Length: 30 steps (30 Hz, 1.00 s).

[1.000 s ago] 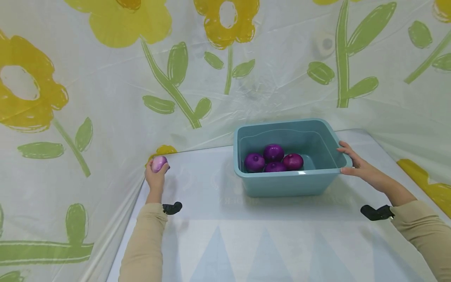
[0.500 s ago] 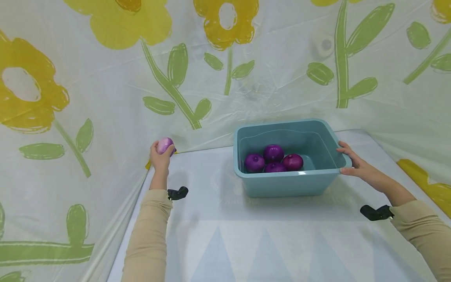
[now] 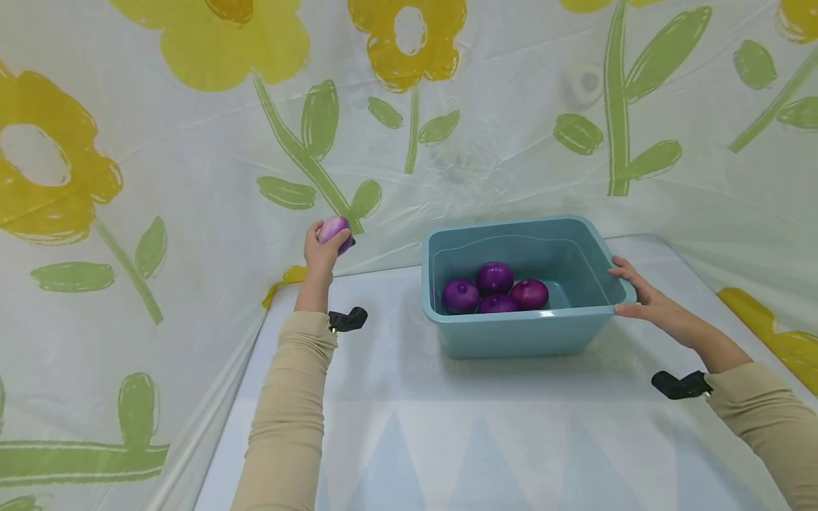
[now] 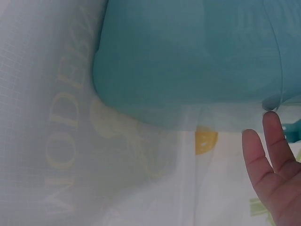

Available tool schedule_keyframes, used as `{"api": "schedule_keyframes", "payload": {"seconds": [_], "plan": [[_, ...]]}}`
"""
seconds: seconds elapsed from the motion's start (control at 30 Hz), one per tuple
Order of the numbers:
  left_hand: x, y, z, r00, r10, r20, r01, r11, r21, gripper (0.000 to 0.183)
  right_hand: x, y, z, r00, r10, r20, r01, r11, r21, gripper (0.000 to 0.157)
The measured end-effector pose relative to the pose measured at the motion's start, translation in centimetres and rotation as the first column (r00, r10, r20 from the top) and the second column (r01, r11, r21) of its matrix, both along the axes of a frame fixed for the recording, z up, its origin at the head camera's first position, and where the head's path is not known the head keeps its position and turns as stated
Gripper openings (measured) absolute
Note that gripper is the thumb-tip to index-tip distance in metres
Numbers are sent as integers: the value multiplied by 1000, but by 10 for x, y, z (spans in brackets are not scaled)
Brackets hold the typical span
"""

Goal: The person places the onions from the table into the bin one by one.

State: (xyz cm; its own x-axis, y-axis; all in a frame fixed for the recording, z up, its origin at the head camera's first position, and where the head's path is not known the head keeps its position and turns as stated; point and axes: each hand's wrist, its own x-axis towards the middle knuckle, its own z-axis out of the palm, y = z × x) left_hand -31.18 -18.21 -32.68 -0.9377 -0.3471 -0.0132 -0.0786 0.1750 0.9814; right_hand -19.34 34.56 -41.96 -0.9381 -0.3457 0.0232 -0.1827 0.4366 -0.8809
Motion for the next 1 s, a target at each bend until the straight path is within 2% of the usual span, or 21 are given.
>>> {"api": "schedule_keyframes", "payload": {"seconds": [0.3,0.47,0.6,1.0], "plan": [[-1,34,19,997,-79,-3,79,997,-14,64,-1,-1,0,1000,9,-2,-9,1000,-10,67],[0,52,25,992,-123,-26,123,992,2,63,-1,-1,1,1000,4,2,-4,1000,-10,67],[0,66,26,988,-153,-37,153,988,10,62,-1,-2,1,1000,3,2,-3,1000,-11,68],[2,106,16,963,-268,-23,268,963,22,61,1,-2,2,1000,-5,10,5,1000,-11,68]]}}
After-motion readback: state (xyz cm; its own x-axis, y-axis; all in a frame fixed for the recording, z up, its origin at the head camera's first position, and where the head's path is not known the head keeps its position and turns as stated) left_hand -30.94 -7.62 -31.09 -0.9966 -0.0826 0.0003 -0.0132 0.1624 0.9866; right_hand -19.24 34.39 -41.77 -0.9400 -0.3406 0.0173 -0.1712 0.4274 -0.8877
